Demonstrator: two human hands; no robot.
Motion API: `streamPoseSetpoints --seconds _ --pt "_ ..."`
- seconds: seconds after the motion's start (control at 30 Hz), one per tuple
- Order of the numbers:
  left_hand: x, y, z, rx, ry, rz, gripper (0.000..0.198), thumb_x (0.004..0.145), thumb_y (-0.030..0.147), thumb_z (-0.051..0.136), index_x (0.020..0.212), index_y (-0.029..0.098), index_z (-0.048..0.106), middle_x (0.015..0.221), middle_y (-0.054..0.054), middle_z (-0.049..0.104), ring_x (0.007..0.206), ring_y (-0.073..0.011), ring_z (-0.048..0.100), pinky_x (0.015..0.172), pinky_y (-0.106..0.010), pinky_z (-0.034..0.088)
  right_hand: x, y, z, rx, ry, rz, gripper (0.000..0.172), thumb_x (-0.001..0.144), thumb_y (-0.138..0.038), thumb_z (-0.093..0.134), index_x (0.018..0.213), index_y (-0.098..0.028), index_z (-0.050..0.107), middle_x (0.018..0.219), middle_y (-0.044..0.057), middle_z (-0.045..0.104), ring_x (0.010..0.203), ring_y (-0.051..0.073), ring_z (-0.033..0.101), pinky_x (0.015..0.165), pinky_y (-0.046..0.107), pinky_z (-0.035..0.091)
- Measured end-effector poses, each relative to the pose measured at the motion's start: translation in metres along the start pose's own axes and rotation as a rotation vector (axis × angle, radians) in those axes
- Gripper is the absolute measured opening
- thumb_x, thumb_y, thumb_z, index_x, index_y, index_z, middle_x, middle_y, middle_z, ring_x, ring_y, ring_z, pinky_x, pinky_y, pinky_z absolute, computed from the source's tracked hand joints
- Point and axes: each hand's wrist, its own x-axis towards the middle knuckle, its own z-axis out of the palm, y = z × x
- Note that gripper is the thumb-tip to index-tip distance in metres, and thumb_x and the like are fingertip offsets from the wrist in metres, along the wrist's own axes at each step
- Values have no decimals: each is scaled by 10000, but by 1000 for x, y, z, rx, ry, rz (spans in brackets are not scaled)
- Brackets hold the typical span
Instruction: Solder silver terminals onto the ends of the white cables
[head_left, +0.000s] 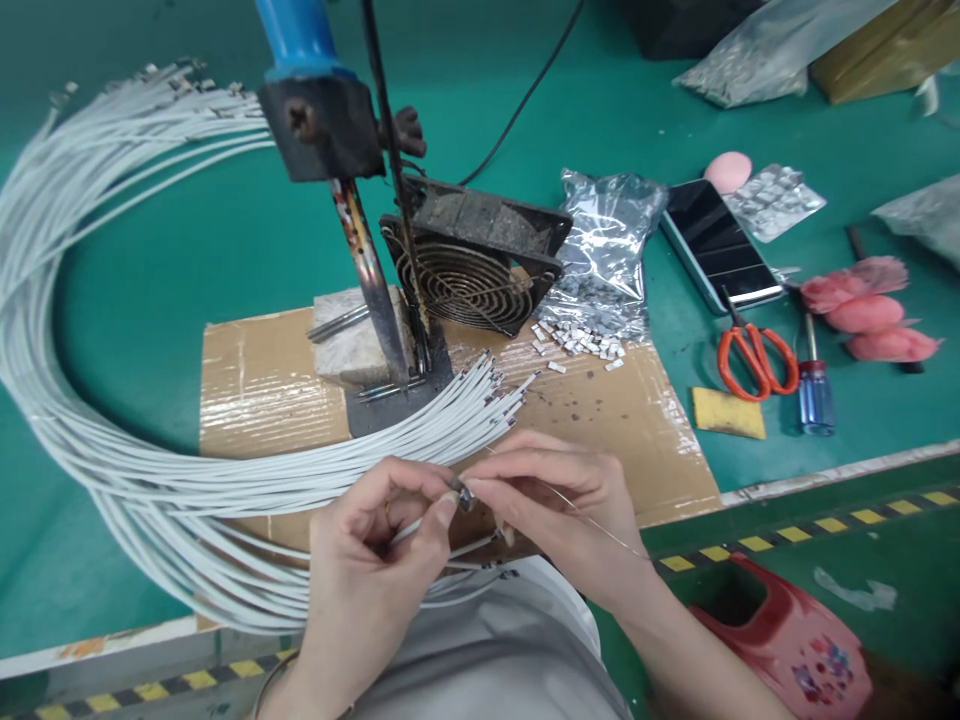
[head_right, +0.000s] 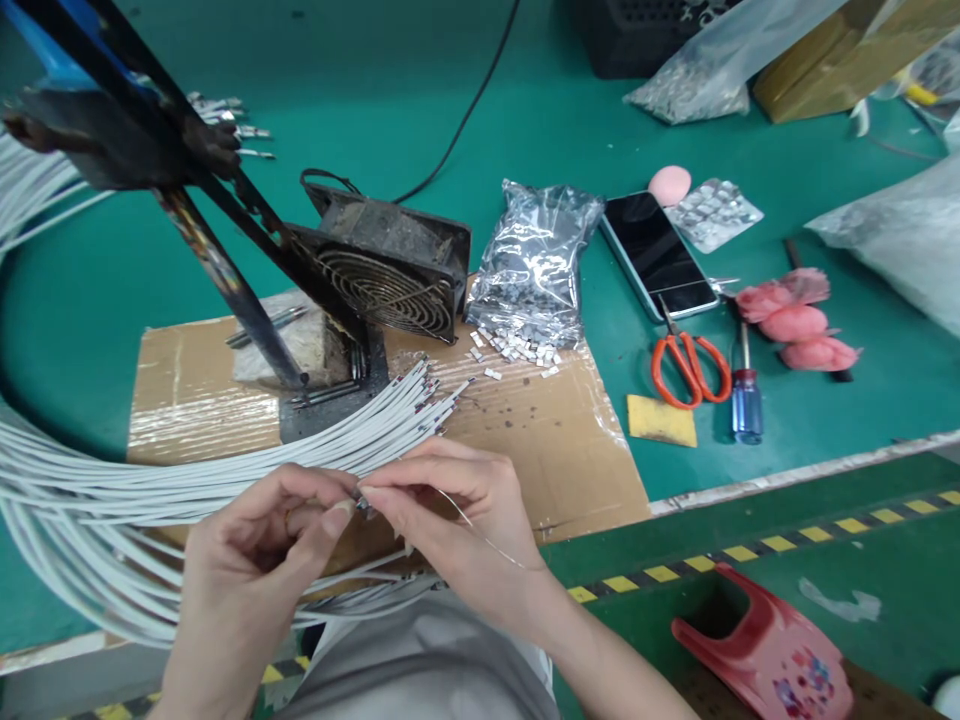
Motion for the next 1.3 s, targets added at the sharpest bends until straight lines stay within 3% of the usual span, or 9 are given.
streamPoseSetpoints --seconds 0.4,0.57,0.7,0.83,0.9,1.0,1.07,1.17,1.3 --pt "1 -1 2 -44 23 9 109 720 159 827 653 186 744 762 -11 766 501 -49 437 472 -165 316 1 1 -1 -12 -11 -19 101 935 -243 892 956 -324 949 809 33 837 656 130 741 567 212 578" --pt "5 -3 3 -12 27 51 117 751 140 806 667 193 743 796 -3 788 526 -56 513 492 -160 350 -4 4 -5 -216 7 -124 196 1036 -211 761 1104 -307 918 883 24 789 714 141 701 622 247 567" --pt "15 -8 -1 32 49 84 115 746 138 824 681 195 749 837 -30 814 591 -93 618 534 -161 437 -10 7 -8 -381 13 -158 349 1152 -223 508 1377 -272 770 971 31 738 718 155 632 687 300 552" --pt "25 -12 -7 31 13 123 96 741 143 844 702 196 774 851 -36 823 574 -86 615 501 -151 416 -10 8 -6 -381 -9 -168 416 1147 -179 449 1537 -291 542 836 -33 680 631 152 587 617 287 489" --pt "28 -12 -9 29 35 130 96 749 150 848 708 194 773 861 -34 823 561 -73 587 488 -142 396 -8 6 -4 -405 10 -174 361 1121 -160 475 1455 -286 529 806 -50 651 601 148 552 588 286 447" --pt "31 -11 -10 21 65 131 100 750 150 850 704 184 768 874 -36 824 552 -56 560 493 -129 388 -3 3 -3 -467 29 -190 149 1094 -133 492 1060 -266 550 769 -54 545 602 136 499 582 284 396" --pt "33 -10 -9 11 78 132 100 749 148 850 702 178 767 876 -38 825 541 -48 543 490 -126 378 0 2 -2 -461 3 -202 243 1100 -116 476 903 -257 477 771 -47 498 633 131 482 593 275 382" --pt "36 -8 -9 1 98 145 99 750 146 854 707 178 770 878 -38 828 542 -49 552 493 -127 393 5 1 -1 -354 -46 -185 255 1125 -131 492 899 -248 505 857 -23 547 741 136 538 670 258 446" --pt "39 -5 -10 -9 110 168 104 767 135 855 723 187 777 874 -25 831 592 -68 642 531 -122 459 10 3 4 -239 -39 -160 173 1101 -162 634 950 -246 623 1159 42 685 1066 184 678 946 314 557"
